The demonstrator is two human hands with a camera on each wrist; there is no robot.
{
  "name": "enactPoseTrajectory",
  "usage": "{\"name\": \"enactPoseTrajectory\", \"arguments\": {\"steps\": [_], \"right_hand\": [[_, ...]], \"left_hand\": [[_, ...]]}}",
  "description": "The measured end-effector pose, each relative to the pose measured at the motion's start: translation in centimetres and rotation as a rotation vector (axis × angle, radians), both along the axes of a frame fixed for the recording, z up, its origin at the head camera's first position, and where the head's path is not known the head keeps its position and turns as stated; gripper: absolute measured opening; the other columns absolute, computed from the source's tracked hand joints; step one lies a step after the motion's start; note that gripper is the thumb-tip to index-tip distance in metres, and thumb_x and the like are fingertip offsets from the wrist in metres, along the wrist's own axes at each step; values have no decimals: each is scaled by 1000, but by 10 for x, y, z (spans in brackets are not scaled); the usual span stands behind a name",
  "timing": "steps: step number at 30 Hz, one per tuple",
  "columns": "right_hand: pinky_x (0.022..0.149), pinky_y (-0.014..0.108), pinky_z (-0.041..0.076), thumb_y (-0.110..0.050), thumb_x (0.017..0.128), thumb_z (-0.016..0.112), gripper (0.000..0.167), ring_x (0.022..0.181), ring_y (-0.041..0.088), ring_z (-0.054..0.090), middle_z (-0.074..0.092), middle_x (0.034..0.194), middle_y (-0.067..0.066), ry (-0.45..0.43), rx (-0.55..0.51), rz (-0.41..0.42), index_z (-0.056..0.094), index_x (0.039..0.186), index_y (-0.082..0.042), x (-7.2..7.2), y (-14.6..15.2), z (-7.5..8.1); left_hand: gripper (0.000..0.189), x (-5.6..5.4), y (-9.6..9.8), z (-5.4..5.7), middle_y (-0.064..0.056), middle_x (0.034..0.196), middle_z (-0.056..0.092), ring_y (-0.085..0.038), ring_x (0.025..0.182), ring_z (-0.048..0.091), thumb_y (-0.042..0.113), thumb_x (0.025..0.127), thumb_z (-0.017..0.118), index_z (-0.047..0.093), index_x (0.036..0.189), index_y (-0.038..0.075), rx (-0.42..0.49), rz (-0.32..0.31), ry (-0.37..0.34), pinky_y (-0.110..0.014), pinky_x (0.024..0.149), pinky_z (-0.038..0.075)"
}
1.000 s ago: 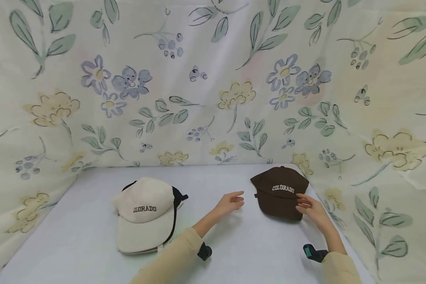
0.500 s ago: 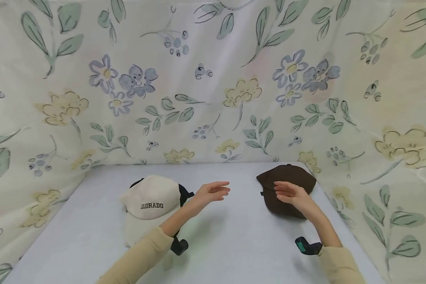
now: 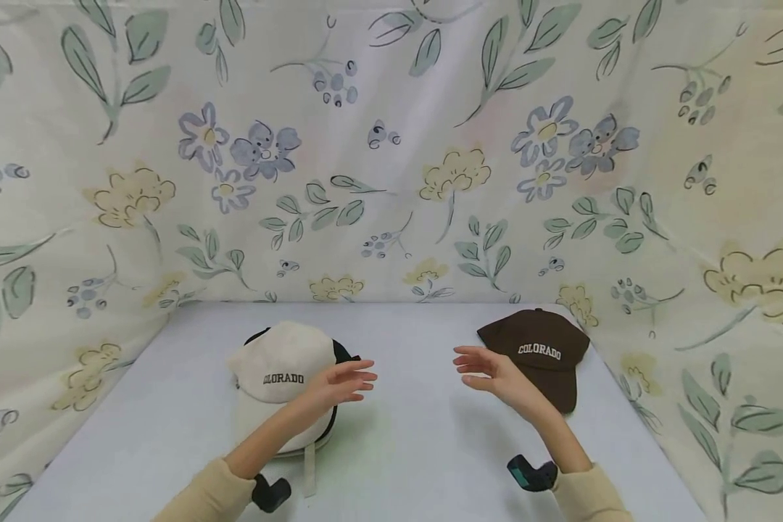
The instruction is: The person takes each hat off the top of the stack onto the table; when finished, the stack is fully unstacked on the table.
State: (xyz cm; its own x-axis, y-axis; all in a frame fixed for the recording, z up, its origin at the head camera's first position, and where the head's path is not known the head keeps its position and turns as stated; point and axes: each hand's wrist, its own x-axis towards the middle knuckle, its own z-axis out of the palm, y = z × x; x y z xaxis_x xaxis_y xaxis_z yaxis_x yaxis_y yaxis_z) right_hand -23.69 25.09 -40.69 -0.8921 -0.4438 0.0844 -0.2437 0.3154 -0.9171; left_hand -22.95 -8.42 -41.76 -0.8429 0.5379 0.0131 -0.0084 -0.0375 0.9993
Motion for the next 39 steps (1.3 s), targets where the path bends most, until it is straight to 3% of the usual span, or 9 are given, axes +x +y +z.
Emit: {"name": "enactPoseTrajectory", "arguments": {"steps": [5,13,21,29,36,39], "right_hand": [[82,29,45,-18,85,58,47,108,25,48,52,118,10,-37,-27,49,43,129,-11,6,-18,1],[82,29,45,-13,86,57,44,108,28,48,52,116,12,-33,-66,156,44,127,-9,6,-45,4],[83,29,44,-9,85,57,43,109,28,47,52,117,11,-58,-81,257,45,127,-10,1,-81,1],[82,29,44,-11,85,58,41,106,25,49,55,113,7,-95,-64,334,48,125,-14,-6,-112,-20],[80,27,44,-9,84,59,41,103,25,51,53,112,21,-110,-53,399,48,124,-6,-5,-143,-41],[81,26,44,-4,84,58,43,104,32,50,52,113,25,-138,-77,421,45,125,0,-7,-153,-48]], "left_hand": [[43,14,-35,-5,-16,122,48,-31,112,44,15,91,49,39,131,2,14,-1,-26,-38,91,38],[47,34,-90,-4,-26,124,43,-30,109,47,14,90,50,35,131,-5,-21,117,-38,-33,88,41],[49,49,-131,-7,-23,126,42,-26,109,48,20,91,49,34,133,1,-90,212,-54,-31,88,41],[50,60,-160,-26,-23,123,44,-25,107,50,17,91,49,31,132,-5,-93,310,-94,-31,86,42],[53,63,-181,-40,-24,123,45,-25,105,51,16,89,51,30,132,-7,-140,378,-128,-31,85,43],[52,62,-185,-44,-23,123,45,-25,106,50,16,89,52,32,131,-7,-185,410,-152,-33,86,43]]}}
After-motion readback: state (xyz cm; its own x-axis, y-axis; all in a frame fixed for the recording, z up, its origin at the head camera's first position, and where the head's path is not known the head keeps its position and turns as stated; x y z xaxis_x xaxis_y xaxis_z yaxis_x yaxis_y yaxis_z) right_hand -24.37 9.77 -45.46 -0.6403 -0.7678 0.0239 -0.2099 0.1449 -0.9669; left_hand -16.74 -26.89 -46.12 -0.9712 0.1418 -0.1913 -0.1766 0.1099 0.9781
